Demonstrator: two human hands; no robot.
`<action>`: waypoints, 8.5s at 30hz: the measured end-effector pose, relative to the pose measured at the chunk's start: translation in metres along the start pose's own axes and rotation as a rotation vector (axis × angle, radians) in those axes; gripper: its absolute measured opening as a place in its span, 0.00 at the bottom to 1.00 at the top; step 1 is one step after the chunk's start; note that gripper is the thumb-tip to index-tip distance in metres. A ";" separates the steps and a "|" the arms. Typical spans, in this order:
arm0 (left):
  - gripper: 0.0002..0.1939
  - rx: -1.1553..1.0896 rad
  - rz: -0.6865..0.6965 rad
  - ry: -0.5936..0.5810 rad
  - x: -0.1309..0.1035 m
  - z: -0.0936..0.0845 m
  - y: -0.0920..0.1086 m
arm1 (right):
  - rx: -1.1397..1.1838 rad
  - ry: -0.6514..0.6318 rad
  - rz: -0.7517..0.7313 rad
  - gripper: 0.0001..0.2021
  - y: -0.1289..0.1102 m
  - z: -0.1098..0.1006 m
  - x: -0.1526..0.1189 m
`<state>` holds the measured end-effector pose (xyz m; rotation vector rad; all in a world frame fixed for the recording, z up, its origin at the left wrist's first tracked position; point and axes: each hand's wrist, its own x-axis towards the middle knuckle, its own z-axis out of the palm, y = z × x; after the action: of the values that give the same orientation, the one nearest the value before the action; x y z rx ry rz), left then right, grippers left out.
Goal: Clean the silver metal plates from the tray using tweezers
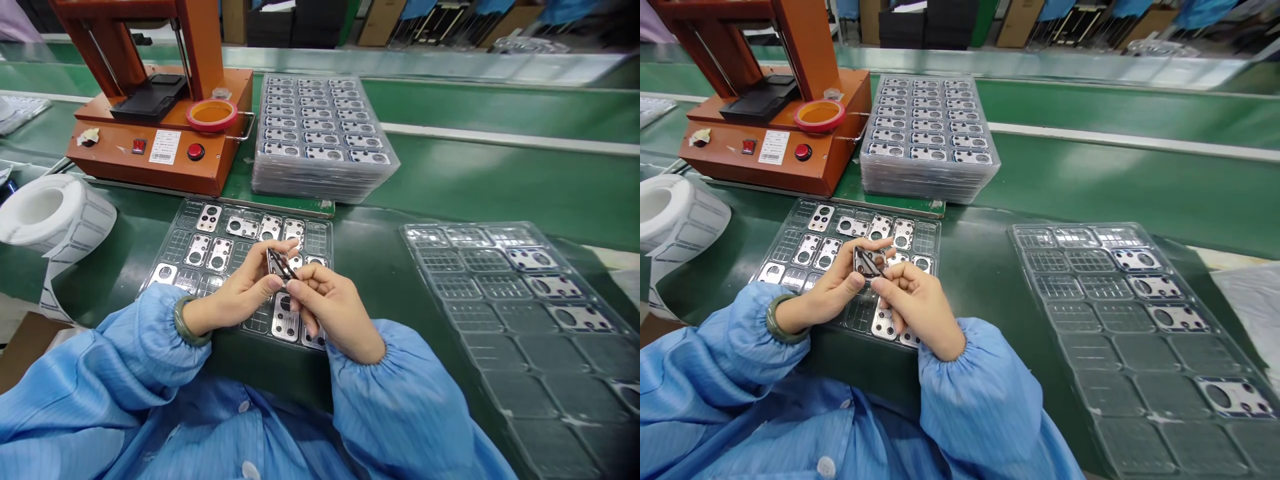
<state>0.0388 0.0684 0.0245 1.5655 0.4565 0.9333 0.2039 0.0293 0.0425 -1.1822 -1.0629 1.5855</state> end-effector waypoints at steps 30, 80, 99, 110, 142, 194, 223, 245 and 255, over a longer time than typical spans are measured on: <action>0.21 -0.011 -0.027 -0.004 0.001 0.000 0.002 | -0.009 -0.039 0.014 0.18 0.003 0.004 -0.001; 0.24 -0.049 -0.202 0.049 -0.002 -0.001 0.000 | -0.004 0.026 -0.021 0.16 0.003 0.004 0.001; 0.22 -0.447 -0.180 -0.054 0.001 0.001 -0.006 | -0.155 0.032 -0.107 0.20 0.006 0.003 -0.003; 0.23 -0.511 -0.229 -0.038 0.002 0.001 -0.003 | -0.214 0.037 -0.117 0.23 0.002 0.004 -0.004; 0.21 -0.533 -0.350 0.114 0.001 0.001 0.001 | -0.456 0.173 -0.145 0.21 0.000 -0.002 -0.001; 0.15 -0.290 -0.435 0.182 0.005 0.004 0.012 | -0.585 0.074 -0.157 0.13 -0.001 -0.001 -0.004; 0.13 -0.298 -0.460 0.152 0.006 0.002 0.014 | -0.649 0.075 -0.170 0.21 -0.001 -0.004 -0.002; 0.13 -0.258 -0.525 0.154 0.006 -0.001 0.012 | -0.659 -0.018 -0.086 0.20 -0.003 -0.004 0.000; 0.13 -0.255 -0.524 0.116 0.005 -0.003 0.009 | -0.765 0.043 -0.215 0.12 0.003 -0.005 0.001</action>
<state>0.0374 0.0718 0.0341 1.0860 0.7557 0.6446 0.2083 0.0302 0.0387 -1.5083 -1.7823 0.9893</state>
